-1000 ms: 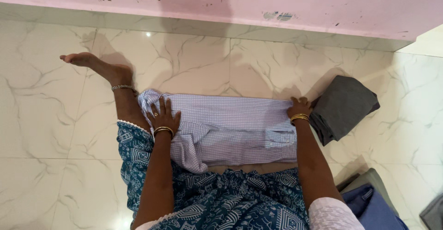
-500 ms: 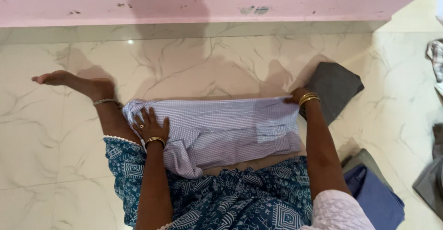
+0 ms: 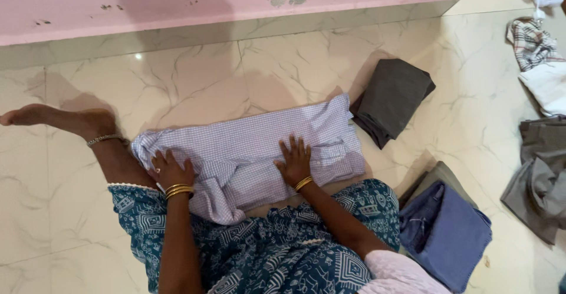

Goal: The person sits on the floor and folds a light blue and white checkered shirt by hand, smoothing and aligning the fabric before folding it into a compact rectangle. The folded shirt is placed on a nearby stack of folded clothes.

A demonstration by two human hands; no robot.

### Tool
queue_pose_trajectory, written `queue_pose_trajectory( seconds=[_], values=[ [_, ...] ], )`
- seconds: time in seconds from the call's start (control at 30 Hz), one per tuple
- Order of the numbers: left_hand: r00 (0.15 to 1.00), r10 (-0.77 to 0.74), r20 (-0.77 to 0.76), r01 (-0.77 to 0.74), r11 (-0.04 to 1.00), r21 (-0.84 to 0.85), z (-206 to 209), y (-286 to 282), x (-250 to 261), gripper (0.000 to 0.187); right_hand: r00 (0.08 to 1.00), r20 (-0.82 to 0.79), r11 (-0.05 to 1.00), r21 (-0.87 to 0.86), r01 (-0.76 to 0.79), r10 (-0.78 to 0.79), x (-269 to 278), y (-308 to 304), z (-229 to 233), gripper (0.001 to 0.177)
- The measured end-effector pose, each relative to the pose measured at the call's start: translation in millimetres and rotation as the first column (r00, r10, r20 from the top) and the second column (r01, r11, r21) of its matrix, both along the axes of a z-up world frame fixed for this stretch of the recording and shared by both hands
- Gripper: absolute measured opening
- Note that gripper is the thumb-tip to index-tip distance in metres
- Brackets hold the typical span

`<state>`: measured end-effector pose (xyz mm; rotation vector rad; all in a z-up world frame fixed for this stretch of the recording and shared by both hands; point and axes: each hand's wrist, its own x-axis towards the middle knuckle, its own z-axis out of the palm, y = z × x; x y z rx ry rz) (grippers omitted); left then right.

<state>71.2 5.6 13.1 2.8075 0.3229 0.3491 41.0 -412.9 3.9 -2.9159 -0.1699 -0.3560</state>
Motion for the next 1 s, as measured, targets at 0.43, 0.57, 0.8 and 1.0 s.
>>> queue_pose_trajectory(
  seconds=[0.43,0.57,0.8,1.0],
  values=[
    [0.981,0.159,-0.108,-0.164,0.986,-0.038,65.1,50.6,-162.0,0.072,0.913,-0.152,0.922,0.018,0.386,-0.379,-1.6,-144.0,83.5,0.069],
    [0.956,0.159,-0.247,-0.204,0.965,-0.168,66.7,50.1,-186.8,0.076,0.971,-0.104,0.972,-0.123,0.2,-0.213,-12.1,-114.9,80.6,0.018],
    [0.99,0.138,-0.009,-0.134,0.943,-0.304,57.3,32.6,-201.3,0.089,0.999,0.023,0.998,0.044,0.042,-0.043,-30.0,-34.6,83.9,0.025],
    [0.95,0.27,-0.157,-0.305,0.91,-0.282,85.4,16.4,-192.9,0.081,0.777,-0.295,0.78,0.509,-0.365,0.557,-70.5,114.8,90.3,0.043]
  ],
)
